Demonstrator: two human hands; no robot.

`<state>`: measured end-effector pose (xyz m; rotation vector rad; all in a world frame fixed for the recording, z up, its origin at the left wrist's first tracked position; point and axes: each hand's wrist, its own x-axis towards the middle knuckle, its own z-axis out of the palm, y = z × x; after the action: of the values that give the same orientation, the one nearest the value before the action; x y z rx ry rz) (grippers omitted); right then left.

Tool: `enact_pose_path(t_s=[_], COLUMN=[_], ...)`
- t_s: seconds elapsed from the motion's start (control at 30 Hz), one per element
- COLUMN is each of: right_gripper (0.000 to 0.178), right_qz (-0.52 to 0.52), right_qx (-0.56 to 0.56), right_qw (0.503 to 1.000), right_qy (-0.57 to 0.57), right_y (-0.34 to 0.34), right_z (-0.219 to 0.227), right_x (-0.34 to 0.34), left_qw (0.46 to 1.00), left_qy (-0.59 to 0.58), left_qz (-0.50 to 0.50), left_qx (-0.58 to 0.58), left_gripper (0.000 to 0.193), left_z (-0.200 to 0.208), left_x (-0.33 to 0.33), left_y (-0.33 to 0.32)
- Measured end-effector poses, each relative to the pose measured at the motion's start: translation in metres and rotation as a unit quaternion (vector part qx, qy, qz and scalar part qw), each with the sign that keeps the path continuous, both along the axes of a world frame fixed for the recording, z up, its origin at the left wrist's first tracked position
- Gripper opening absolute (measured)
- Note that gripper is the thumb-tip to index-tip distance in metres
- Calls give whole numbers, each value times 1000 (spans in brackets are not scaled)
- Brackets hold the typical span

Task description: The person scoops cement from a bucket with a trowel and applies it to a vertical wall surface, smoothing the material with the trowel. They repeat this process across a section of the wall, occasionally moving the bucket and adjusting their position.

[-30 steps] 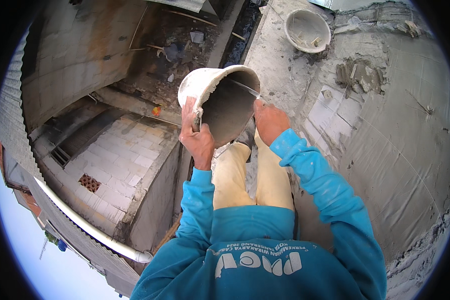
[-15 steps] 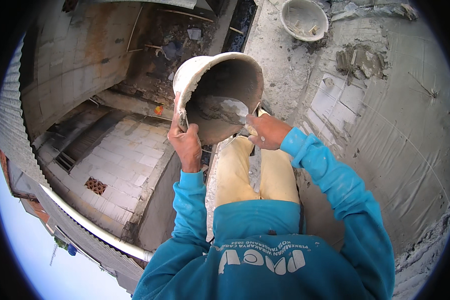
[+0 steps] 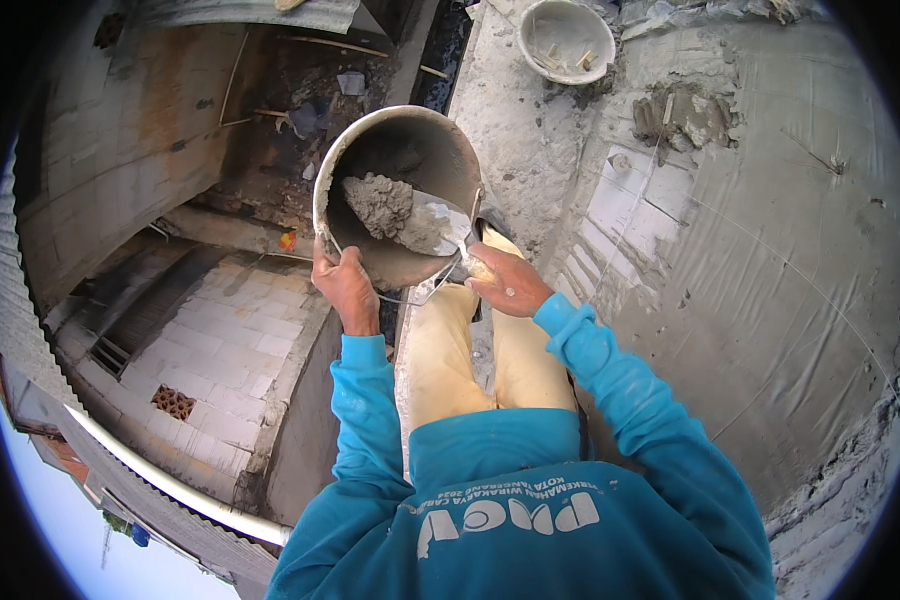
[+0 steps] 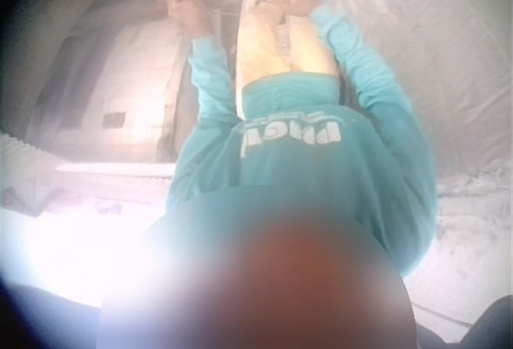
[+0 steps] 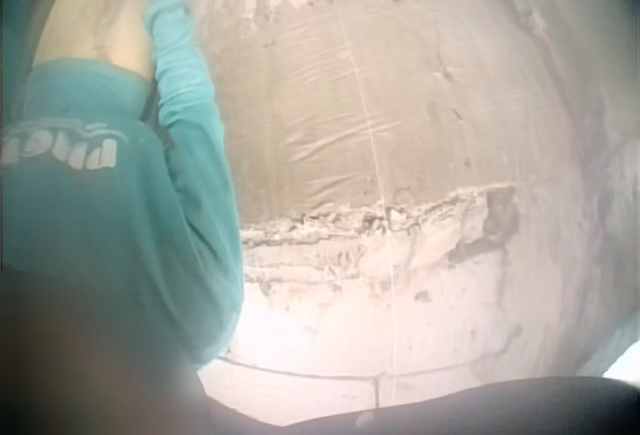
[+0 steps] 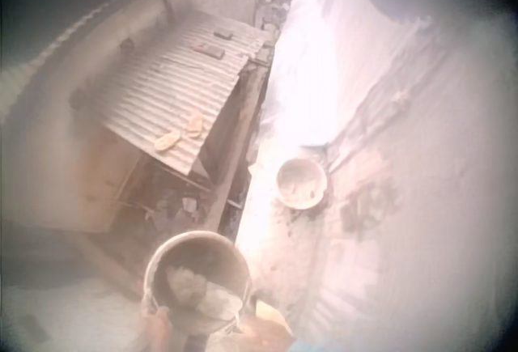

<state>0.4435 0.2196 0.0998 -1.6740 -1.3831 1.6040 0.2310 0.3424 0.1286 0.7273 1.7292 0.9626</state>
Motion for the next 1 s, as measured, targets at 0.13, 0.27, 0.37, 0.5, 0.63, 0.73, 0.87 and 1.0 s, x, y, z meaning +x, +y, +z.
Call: enact_pose_path(t_s=[0.13, 0.27, 0.37, 0.5, 0.63, 0.73, 0.87, 1.0], right_gripper=[45, 39, 36, 34, 32, 26, 25, 27], right_qz=[-41, -91, -110, -105, -188, -480, -455, -402], right_qx=[32, 20, 51, 70, -266, -275, -240, -179], right_qw=[988, 975, 977, 990, 909, 827, 851, 891], right_qy=[-143, -203, -176, -61, 261, 97, -104, -109], right_y=[-10, 5, 19, 21, 41, 72, 47, 27], right_z=[-3, -6, -6, 6, -10, -26, 24, 27], right_x=[8, 6, -7, -17, 47, 130, 133, 108], left_qw=[999, 994, 991, 987, 982, 967, 992, 992], left_qy=[35, 112, 130, 152, 171, 217, 115, 105], left_qz=[12, -1, 0, -5, 7, 14, 15, 45], left_qx=[15, -15, -24, -61, -74, -132, -55, -61], left_gripper=[51, 51, 46, 43, 44, 45, 46, 41], left_z=[-23, -31, -27, -20, -26, -20, 5, 9], left_x=[-8, -34, -57, -88, -114, -119, -103, -86], left_y=[-9, -24, -34, -54, -68, -70, -69, -56])
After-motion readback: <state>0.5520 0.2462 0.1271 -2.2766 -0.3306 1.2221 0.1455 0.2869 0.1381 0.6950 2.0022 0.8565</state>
